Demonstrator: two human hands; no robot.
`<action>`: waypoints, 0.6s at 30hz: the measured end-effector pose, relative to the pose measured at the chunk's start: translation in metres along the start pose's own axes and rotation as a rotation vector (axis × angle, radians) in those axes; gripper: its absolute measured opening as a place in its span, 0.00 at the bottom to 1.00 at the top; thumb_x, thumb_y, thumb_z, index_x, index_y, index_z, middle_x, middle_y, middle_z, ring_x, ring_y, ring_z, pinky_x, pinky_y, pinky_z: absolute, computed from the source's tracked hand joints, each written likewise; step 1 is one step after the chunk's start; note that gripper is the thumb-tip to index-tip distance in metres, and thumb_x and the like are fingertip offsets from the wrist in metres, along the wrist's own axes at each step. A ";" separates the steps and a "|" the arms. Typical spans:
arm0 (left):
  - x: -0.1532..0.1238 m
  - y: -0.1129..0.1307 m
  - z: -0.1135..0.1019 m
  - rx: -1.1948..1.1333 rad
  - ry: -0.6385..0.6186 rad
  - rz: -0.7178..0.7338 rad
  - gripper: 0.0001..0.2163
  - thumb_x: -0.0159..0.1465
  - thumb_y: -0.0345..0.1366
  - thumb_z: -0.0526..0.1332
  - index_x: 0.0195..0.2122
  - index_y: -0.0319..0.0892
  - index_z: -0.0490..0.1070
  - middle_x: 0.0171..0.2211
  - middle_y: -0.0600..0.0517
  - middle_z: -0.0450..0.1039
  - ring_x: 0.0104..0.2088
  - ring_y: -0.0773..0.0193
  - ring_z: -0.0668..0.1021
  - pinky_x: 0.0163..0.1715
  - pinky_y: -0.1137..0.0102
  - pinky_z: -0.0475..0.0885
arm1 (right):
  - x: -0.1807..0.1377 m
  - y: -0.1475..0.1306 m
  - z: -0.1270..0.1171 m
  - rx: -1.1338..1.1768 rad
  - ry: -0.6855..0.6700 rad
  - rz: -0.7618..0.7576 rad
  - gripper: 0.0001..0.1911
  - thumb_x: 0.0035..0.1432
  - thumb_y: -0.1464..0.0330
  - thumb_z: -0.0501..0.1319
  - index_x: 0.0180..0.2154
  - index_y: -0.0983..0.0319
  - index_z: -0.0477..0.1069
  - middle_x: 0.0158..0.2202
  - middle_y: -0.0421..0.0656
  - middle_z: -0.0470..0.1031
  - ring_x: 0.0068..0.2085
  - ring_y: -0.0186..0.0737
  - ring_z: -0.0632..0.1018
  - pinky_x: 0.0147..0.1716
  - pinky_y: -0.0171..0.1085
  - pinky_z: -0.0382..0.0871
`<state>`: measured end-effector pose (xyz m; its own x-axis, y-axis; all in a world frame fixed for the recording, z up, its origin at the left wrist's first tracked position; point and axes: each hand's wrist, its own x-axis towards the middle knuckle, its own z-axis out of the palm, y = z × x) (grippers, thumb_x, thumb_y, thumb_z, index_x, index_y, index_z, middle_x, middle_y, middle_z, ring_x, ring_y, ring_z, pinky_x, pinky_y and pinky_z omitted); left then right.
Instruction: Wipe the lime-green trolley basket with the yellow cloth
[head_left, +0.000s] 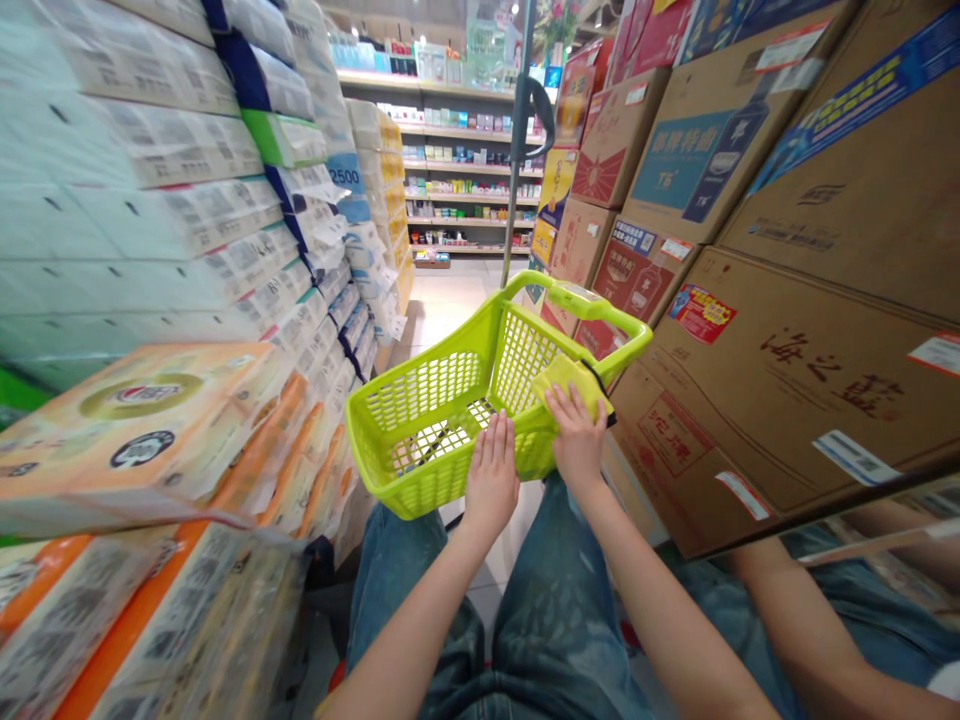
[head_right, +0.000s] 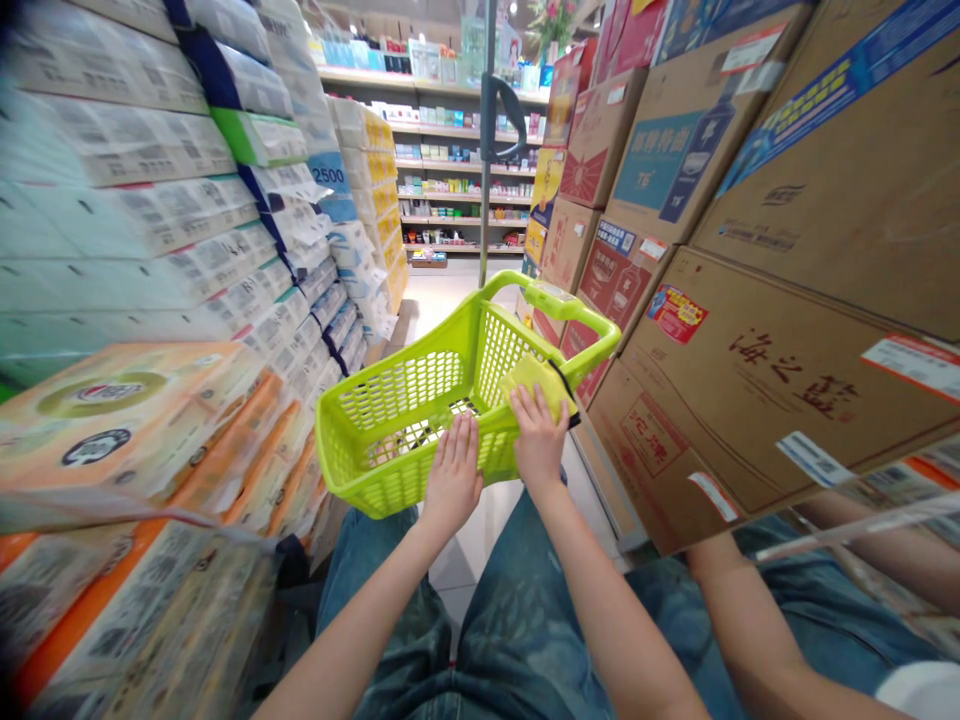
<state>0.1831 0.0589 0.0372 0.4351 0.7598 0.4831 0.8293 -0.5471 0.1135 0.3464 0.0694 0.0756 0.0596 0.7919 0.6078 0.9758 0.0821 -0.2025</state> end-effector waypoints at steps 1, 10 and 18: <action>0.000 0.000 0.001 -0.003 0.011 -0.001 0.41 0.60 0.27 0.55 0.71 0.31 0.34 0.72 0.39 0.39 0.72 0.53 0.44 0.69 0.54 0.51 | -0.008 -0.014 0.005 0.024 -0.028 -0.038 0.37 0.53 0.83 0.50 0.62 0.53 0.64 0.64 0.41 0.68 0.68 0.44 0.62 0.67 0.59 0.40; 0.000 0.000 0.001 0.027 -0.015 -0.002 0.38 0.61 0.28 0.54 0.71 0.29 0.38 0.72 0.39 0.41 0.72 0.52 0.43 0.69 0.55 0.50 | -0.014 -0.012 -0.001 0.047 -0.106 -0.185 0.36 0.56 0.83 0.50 0.62 0.50 0.63 0.64 0.40 0.68 0.67 0.41 0.63 0.68 0.59 0.34; 0.001 0.000 -0.003 0.017 -0.029 0.003 0.40 0.59 0.30 0.56 0.71 0.29 0.38 0.72 0.39 0.40 0.72 0.51 0.43 0.69 0.55 0.50 | 0.029 0.048 -0.019 -0.048 0.063 0.080 0.35 0.52 0.82 0.50 0.59 0.52 0.68 0.63 0.39 0.69 0.68 0.44 0.62 0.67 0.63 0.34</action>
<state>0.1828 0.0586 0.0404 0.4473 0.7684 0.4576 0.8340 -0.5432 0.0969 0.3988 0.0849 0.0979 0.1493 0.7550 0.6386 0.9763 -0.0101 -0.2163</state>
